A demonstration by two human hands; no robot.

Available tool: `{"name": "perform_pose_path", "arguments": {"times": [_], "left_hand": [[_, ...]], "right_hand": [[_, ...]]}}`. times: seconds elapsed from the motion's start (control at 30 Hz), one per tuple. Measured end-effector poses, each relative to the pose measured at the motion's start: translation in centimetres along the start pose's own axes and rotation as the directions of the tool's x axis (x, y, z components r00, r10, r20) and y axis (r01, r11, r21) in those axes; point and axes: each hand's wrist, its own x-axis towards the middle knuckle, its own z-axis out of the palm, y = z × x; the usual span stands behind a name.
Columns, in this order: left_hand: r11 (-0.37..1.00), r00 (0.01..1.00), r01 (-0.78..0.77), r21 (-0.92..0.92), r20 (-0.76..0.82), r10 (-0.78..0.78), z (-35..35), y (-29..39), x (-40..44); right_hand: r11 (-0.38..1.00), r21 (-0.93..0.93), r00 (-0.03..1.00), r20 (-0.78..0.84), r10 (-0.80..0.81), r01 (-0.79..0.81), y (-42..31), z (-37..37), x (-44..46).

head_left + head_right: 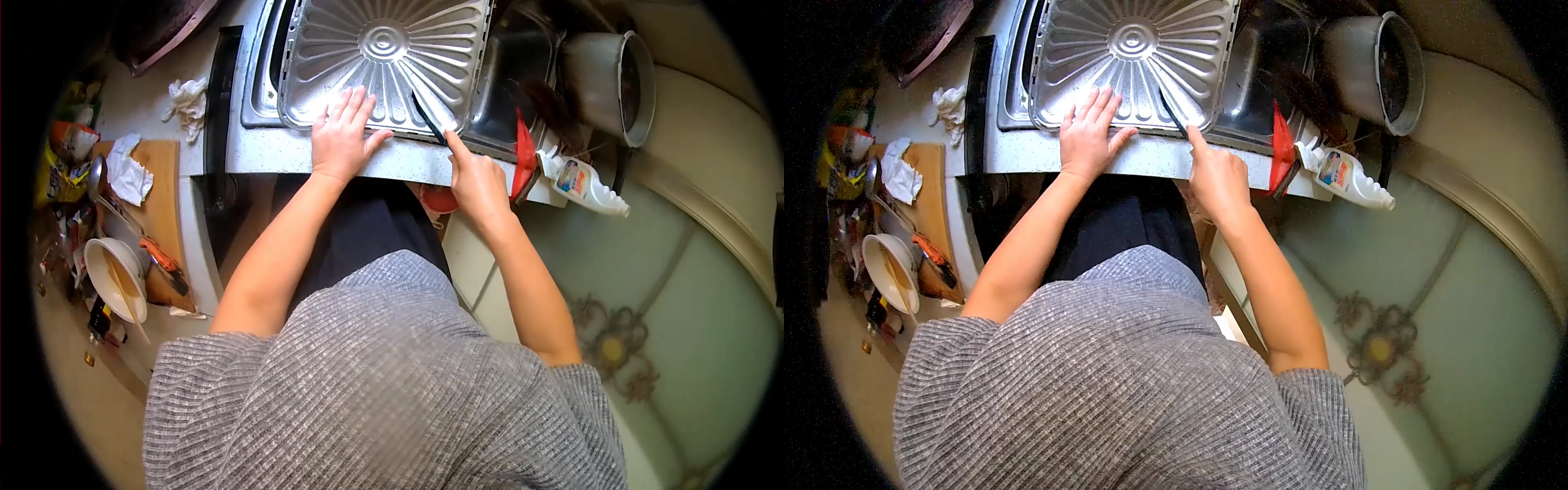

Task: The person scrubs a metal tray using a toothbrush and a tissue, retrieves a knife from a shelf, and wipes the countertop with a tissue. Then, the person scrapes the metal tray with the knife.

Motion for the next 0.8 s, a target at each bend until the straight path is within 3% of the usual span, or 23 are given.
{"name": "perform_pose_path", "arguments": {"times": [0.17,0.3,0.43,0.47,0.57,0.7,0.8], "left_hand": [[1.000,1.000,0.003,0.006,-0.003,-0.003,0.0,-0.1,0.1],[1.000,1.000,-0.005,0.005,-0.006,0.005,0.0,0.1,0.1],[1.000,1.000,-0.008,0.012,-0.005,0.008,-0.1,0.1,0.1],[1.000,1.000,-0.009,0.005,-0.009,0.009,-0.1,0.2,0.2],[1.000,1.000,-0.004,0.007,-0.004,0.004,-0.2,0.0,-0.1],[1.000,1.000,-0.007,0.017,-0.002,0.007,-0.1,0.2,0.1],[1.000,1.000,-0.008,0.019,0.001,0.008,-0.1,0.1,0.1]], "right_hand": [[0.994,0.104,0.996,0.088,0.007,-0.016,1.3,-1.8,-2.5],[0.999,0.048,1.000,0.006,0.001,-0.001,0.6,0.7,-0.2],[0.988,0.144,0.998,-0.046,-0.044,0.051,2.6,1.0,-0.5],[0.988,0.156,0.999,0.041,0.004,-0.010,2.3,-0.7,-1.3],[0.989,0.146,0.996,0.081,-0.034,0.022,2.1,-1.4,-1.8],[0.999,0.020,0.998,-0.054,-0.037,0.038,0.9,1.6,0.7],[0.996,0.085,0.999,-0.034,-0.018,0.020,2.2,1.2,-0.4]]}}
